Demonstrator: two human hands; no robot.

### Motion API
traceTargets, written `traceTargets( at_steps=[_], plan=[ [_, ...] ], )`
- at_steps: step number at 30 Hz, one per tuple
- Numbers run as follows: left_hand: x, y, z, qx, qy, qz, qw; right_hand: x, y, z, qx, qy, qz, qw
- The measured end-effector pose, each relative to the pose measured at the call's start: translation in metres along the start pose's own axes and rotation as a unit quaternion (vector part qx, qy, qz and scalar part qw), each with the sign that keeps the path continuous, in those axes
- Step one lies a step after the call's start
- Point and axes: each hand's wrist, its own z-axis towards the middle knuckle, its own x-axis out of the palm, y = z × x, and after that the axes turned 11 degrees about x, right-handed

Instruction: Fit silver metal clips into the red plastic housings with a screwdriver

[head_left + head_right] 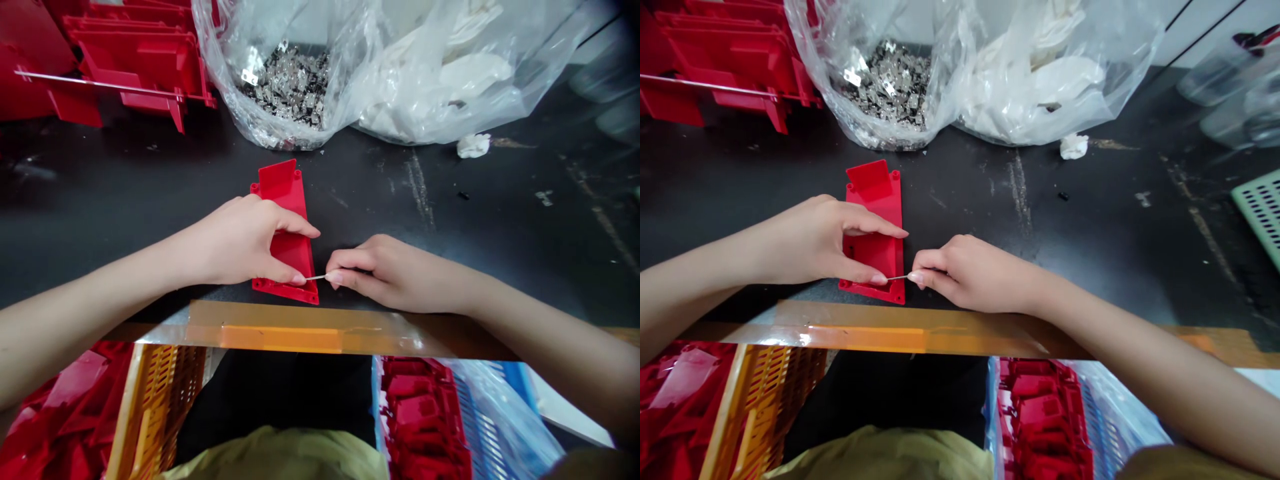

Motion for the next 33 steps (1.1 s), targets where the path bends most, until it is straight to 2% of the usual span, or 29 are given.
traceTargets(
  at_steps=[6,13,18,25,27,30,31,33],
  plan=[
    [-0.002,-0.003,0.002,-0.028,0.013,-0.012,0.999,-0.007,0.001,0.006,0.027,0.059,0.064,0.996],
    [-0.006,-0.009,0.007,-0.055,0.06,0.033,0.996,-0.013,0.003,0.009,0.095,0.152,0.142,0.973],
    [-0.008,-0.013,0.01,-0.079,0.084,0.035,0.993,-0.014,0.001,0.014,0.107,0.191,0.148,0.965],
    [-0.014,-0.01,0.007,-0.083,0.078,-0.015,0.993,-0.01,-0.005,-0.002,0.104,0.106,0.174,0.973],
    [-0.014,-0.009,0.003,-0.077,0.073,-0.041,0.993,-0.007,-0.007,-0.012,0.118,0.035,0.216,0.968],
    [-0.01,-0.007,-0.004,-0.064,0.053,-0.064,0.995,0.001,-0.01,-0.024,0.127,-0.141,0.303,0.934],
    [-0.008,-0.007,-0.007,-0.06,0.044,-0.063,0.995,0.004,-0.01,-0.026,0.128,-0.178,0.32,0.922],
    [-0.004,-0.005,-0.01,-0.053,0.025,-0.061,0.996,0.01,-0.008,-0.027,0.133,-0.196,0.307,0.922]
  ],
)
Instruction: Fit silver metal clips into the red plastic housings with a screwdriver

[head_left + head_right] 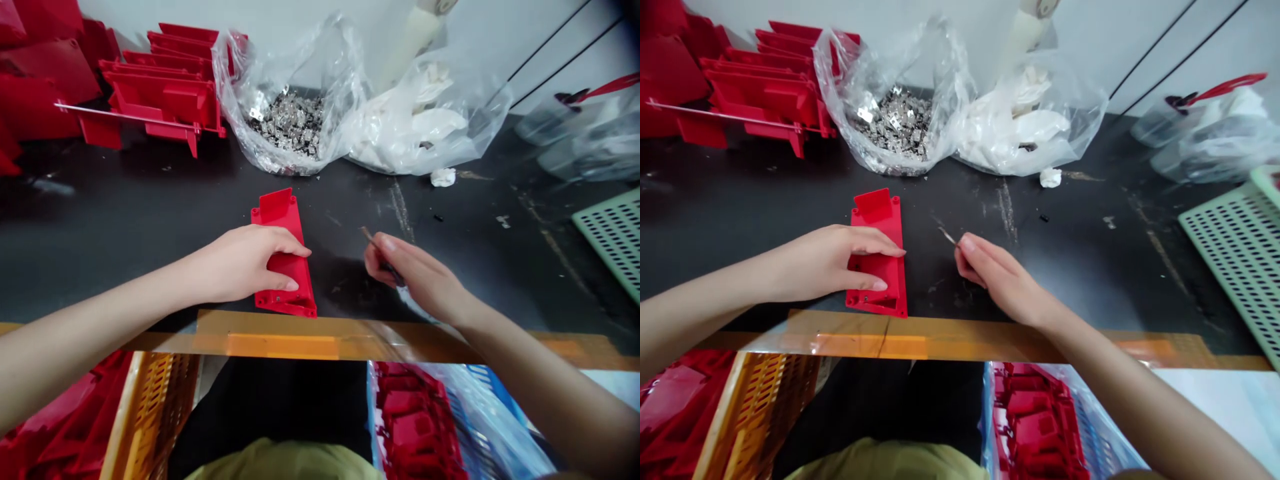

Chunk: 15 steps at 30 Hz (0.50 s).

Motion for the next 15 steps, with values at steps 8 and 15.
traceTargets(
  at_steps=[8,15],
  plan=[
    [0.012,0.007,-0.006,0.0,-0.057,-0.047,0.997,0.024,0.009,0.009,-0.009,0.06,0.026,0.998],
    [0.009,0.018,-0.009,0.055,-0.032,-0.068,0.996,0.035,0.041,0.013,-0.048,0.07,0.285,0.955]
  ],
)
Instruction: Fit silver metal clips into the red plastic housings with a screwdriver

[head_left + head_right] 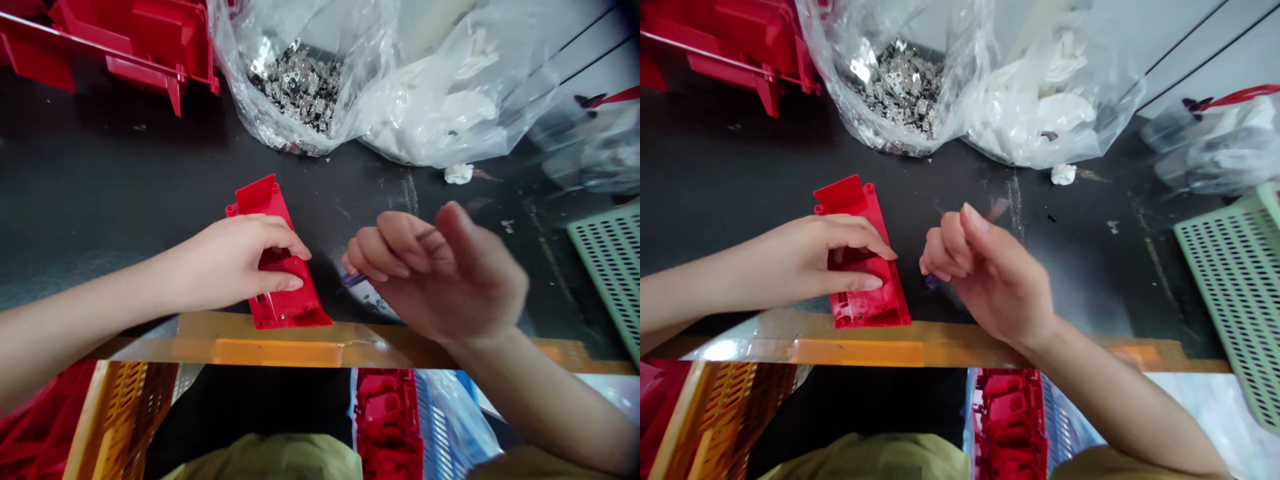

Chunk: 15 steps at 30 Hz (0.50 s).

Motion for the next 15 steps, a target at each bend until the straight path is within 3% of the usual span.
traceTargets(
  at_steps=[3,6,11,15],
  plan=[
    [-0.009,0.007,-0.003,0.031,0.064,-0.016,0.997,0.015,0.013,-0.002,0.002,0.01,-0.004,1.0],
    [-0.01,0.012,-0.005,0.092,0.09,0.037,0.991,0.03,0.013,-0.004,-0.019,-0.05,-0.02,0.998],
    [0.007,0.009,0.0,0.128,0.024,0.135,0.982,0.042,0.013,-0.007,-0.099,-0.188,0.049,0.976],
    [0.028,-0.002,0.0,0.092,-0.06,0.238,0.965,0.047,0.021,-0.014,-0.11,-0.202,0.035,0.973]
  ],
)
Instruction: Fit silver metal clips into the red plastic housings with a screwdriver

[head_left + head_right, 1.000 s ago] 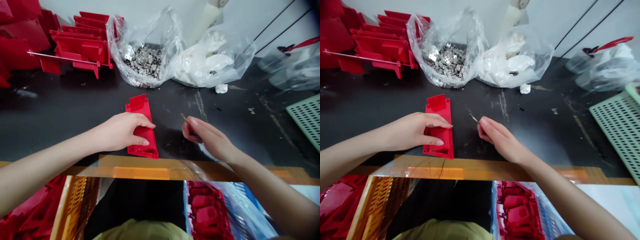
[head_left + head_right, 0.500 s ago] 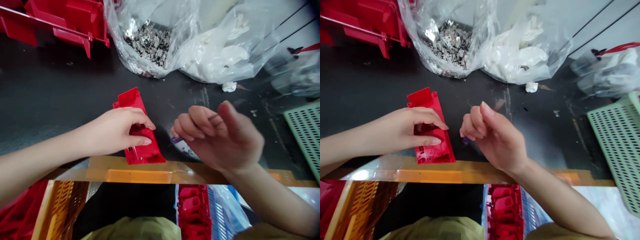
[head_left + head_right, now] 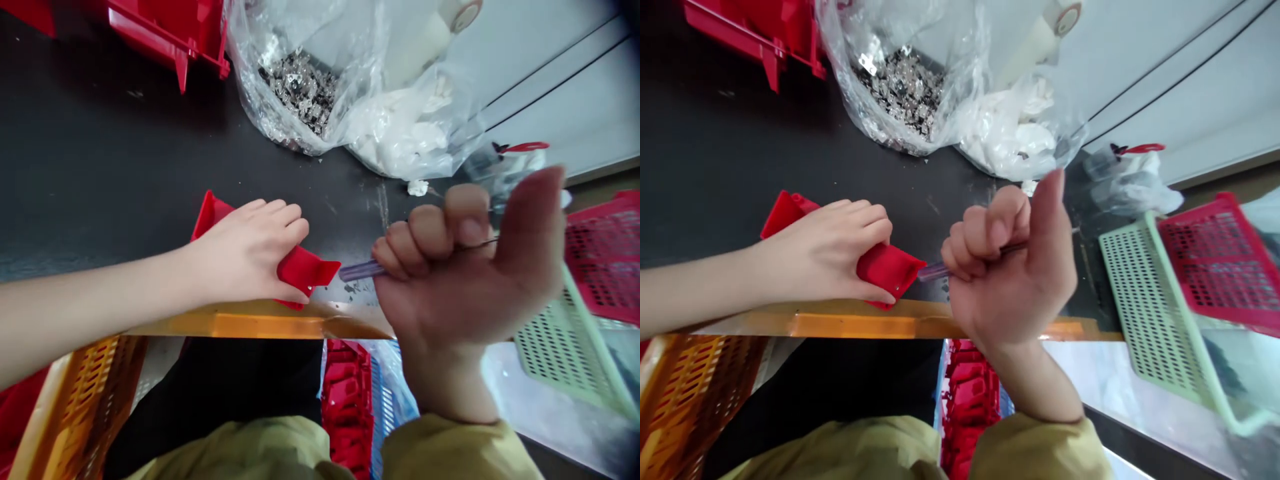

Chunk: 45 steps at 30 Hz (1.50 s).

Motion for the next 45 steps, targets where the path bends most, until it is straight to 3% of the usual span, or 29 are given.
traceTargets(
  at_steps=[3,7,10,14,20,27,35,39,42,45],
  plan=[
    [0.012,-0.011,-0.004,-0.027,-0.055,0.033,0.998,0.004,-0.001,-0.002,-0.027,-0.023,-0.032,0.999],
    [0.028,-0.015,-0.011,0.007,-0.117,0.009,0.993,0.01,-0.014,0.003,-0.061,-0.035,-0.112,0.991],
    [0.033,-0.014,-0.013,0.011,-0.098,0.0,0.995,0.012,-0.024,0.009,-0.058,-0.027,-0.15,0.987],
    [0.031,-0.015,-0.012,-0.004,-0.07,-0.018,0.997,0.011,-0.03,0.014,-0.031,-0.024,-0.108,0.993],
    [0.029,-0.015,-0.01,-0.013,-0.055,-0.028,0.998,0.011,-0.033,0.011,-0.043,0.032,-0.062,0.997],
    [0.031,-0.015,-0.01,-0.002,-0.045,-0.043,0.998,0.017,-0.038,0.001,-0.058,-0.003,-0.099,0.993],
    [0.034,-0.011,-0.009,0.009,-0.056,-0.08,0.995,0.019,-0.031,-0.006,0.038,0.08,-0.263,0.961],
    [0.034,-0.01,-0.008,0.017,-0.034,-0.076,0.996,0.03,-0.035,0.006,0.03,0.032,-0.296,0.954],
    [0.033,-0.012,-0.009,0.018,-0.048,-0.047,0.998,0.032,-0.03,0.02,0.02,0.012,-0.242,0.97],
    [0.033,-0.013,-0.011,0.021,-0.065,-0.022,0.997,0.028,-0.013,0.024,-0.056,-0.056,-0.154,0.985]
  ],
)
